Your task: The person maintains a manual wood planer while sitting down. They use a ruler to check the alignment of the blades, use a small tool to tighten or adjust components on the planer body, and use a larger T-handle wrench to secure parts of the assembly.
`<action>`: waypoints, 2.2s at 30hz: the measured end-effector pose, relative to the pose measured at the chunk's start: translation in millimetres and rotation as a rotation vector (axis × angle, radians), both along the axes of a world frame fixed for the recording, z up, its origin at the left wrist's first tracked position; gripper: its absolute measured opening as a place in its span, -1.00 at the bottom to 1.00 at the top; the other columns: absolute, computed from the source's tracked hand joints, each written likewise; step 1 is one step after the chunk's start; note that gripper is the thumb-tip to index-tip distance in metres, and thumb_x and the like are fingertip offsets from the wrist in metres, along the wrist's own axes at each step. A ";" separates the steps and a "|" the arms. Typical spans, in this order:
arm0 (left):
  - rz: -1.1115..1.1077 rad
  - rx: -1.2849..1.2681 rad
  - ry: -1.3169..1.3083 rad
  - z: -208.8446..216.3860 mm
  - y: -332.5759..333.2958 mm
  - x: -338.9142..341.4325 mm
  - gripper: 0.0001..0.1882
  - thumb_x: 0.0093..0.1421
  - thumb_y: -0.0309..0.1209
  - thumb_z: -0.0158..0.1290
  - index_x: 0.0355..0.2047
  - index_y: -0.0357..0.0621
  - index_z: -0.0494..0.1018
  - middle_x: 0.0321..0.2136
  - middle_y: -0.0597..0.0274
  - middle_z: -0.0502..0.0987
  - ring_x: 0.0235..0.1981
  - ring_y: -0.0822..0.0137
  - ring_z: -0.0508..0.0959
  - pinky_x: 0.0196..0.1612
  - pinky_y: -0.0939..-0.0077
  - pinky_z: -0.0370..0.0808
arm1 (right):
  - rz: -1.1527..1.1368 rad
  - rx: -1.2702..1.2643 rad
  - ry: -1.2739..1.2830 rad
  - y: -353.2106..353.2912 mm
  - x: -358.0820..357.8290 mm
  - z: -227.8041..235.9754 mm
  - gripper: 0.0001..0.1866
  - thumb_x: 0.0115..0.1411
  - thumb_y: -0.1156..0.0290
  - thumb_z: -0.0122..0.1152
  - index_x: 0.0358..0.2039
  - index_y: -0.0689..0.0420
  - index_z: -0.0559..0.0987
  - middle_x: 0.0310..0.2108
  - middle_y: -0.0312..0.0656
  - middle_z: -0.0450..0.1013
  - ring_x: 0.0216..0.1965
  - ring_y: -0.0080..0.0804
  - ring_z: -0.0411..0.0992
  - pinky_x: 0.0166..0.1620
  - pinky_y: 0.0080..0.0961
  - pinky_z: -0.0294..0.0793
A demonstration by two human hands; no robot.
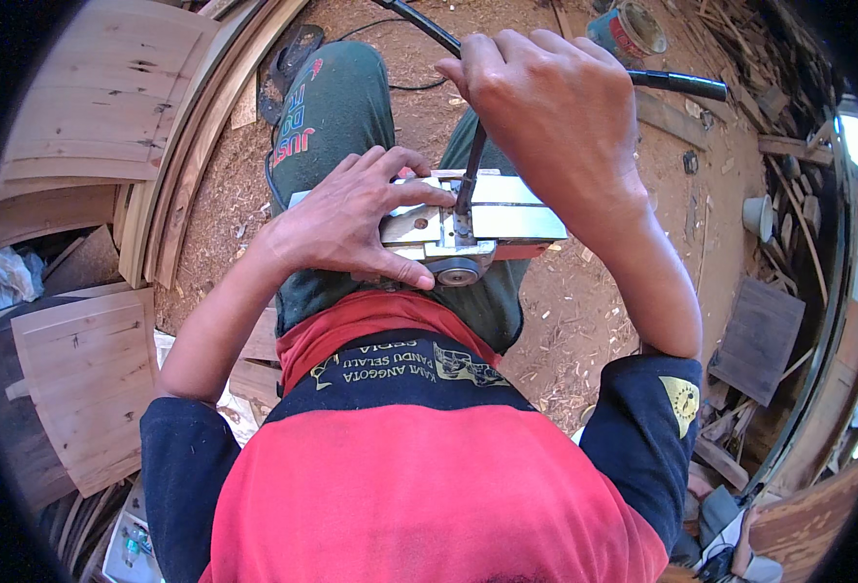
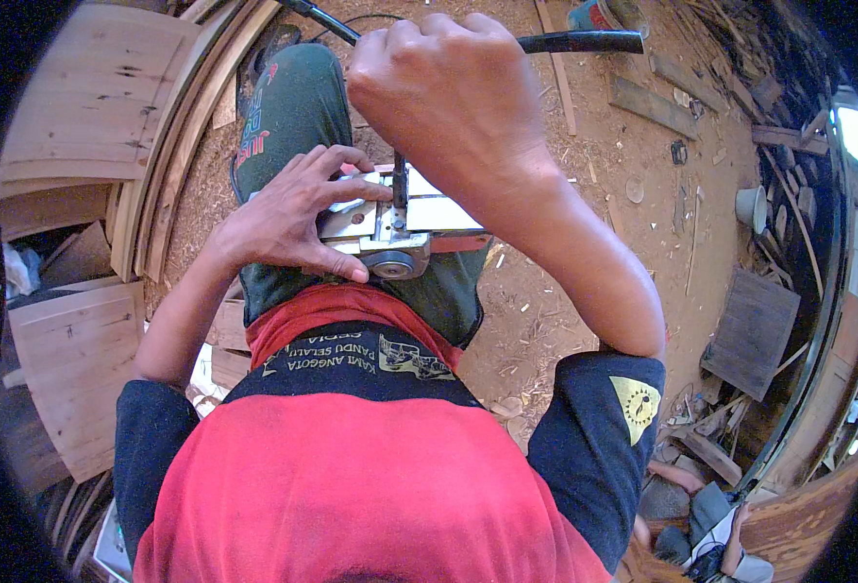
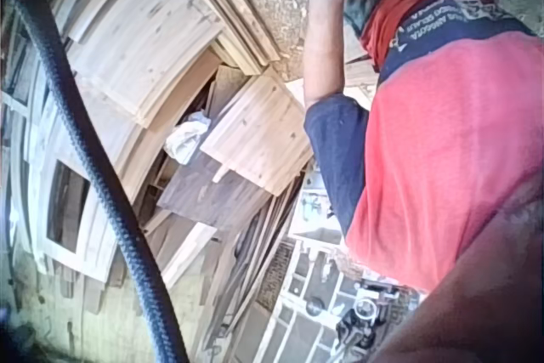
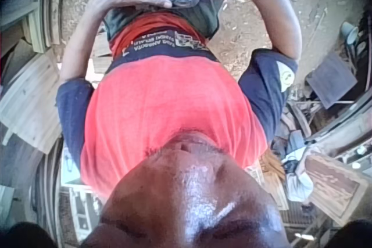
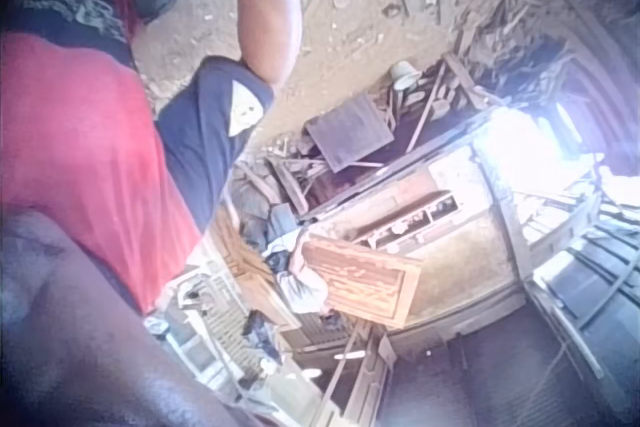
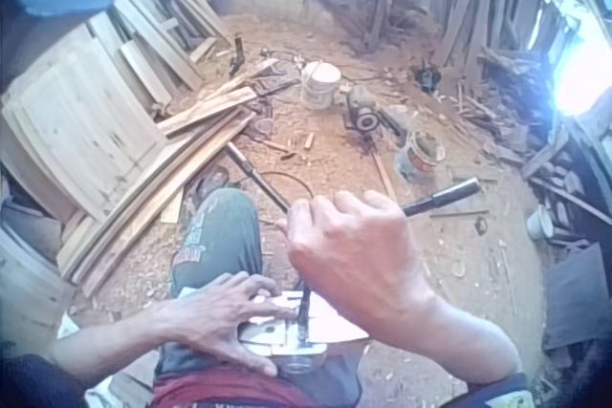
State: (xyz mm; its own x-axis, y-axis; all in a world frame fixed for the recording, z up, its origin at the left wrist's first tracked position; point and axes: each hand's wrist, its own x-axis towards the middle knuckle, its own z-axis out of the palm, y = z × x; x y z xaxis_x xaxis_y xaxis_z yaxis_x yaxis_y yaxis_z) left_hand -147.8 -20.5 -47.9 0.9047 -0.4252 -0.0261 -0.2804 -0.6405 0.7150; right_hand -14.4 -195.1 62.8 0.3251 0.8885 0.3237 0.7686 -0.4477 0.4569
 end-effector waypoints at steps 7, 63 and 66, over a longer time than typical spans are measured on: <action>0.001 -0.021 -0.009 1.7 1.0 0.0 -0.08 -0.12 0.33 0.42 0.22 0.19 0.58 0.19 0.07 0.40 0.23 -0.03 0.40 0.31 0.07 0.31 | 0.071 0.200 0.126 -0.4 15.9 11.8 -0.74 0.24 0.21 0.41 -0.41 0.02 0.50 -0.56 -0.34 0.38 -0.44 -0.31 0.41 -0.18 -0.31 0.32; -0.015 -0.001 0.016 1.7 0.2 2.4 -0.05 -0.13 0.34 0.42 0.24 0.18 0.56 0.20 0.03 0.39 0.24 -0.06 0.38 0.33 0.05 0.30 | 0.198 0.262 0.144 -15.2 25.1 -14.8 -0.72 0.28 0.03 0.40 -0.24 -0.04 0.76 -0.49 -0.33 0.59 -0.50 -0.29 0.58 -0.43 -0.36 0.48; -0.013 -0.003 0.030 2.3 0.1 2.5 -0.05 -0.13 0.33 0.43 0.23 0.18 0.57 0.20 0.04 0.40 0.23 -0.05 0.39 0.33 0.05 0.31 | 0.113 0.198 0.156 -15.3 21.3 -15.6 -0.71 0.34 0.00 0.31 -0.28 -0.05 0.72 -0.54 -0.31 0.54 -0.51 -0.25 0.58 -0.46 -0.31 0.48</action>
State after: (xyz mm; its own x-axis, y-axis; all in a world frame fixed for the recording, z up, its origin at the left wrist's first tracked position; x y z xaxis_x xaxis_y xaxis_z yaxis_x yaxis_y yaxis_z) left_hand -145.3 -20.3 -45.6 0.8981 -0.4366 -0.0521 -0.2667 -0.6351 0.7249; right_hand 6.9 -210.4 47.2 0.2870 0.8464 0.4486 0.8728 -0.4240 0.2416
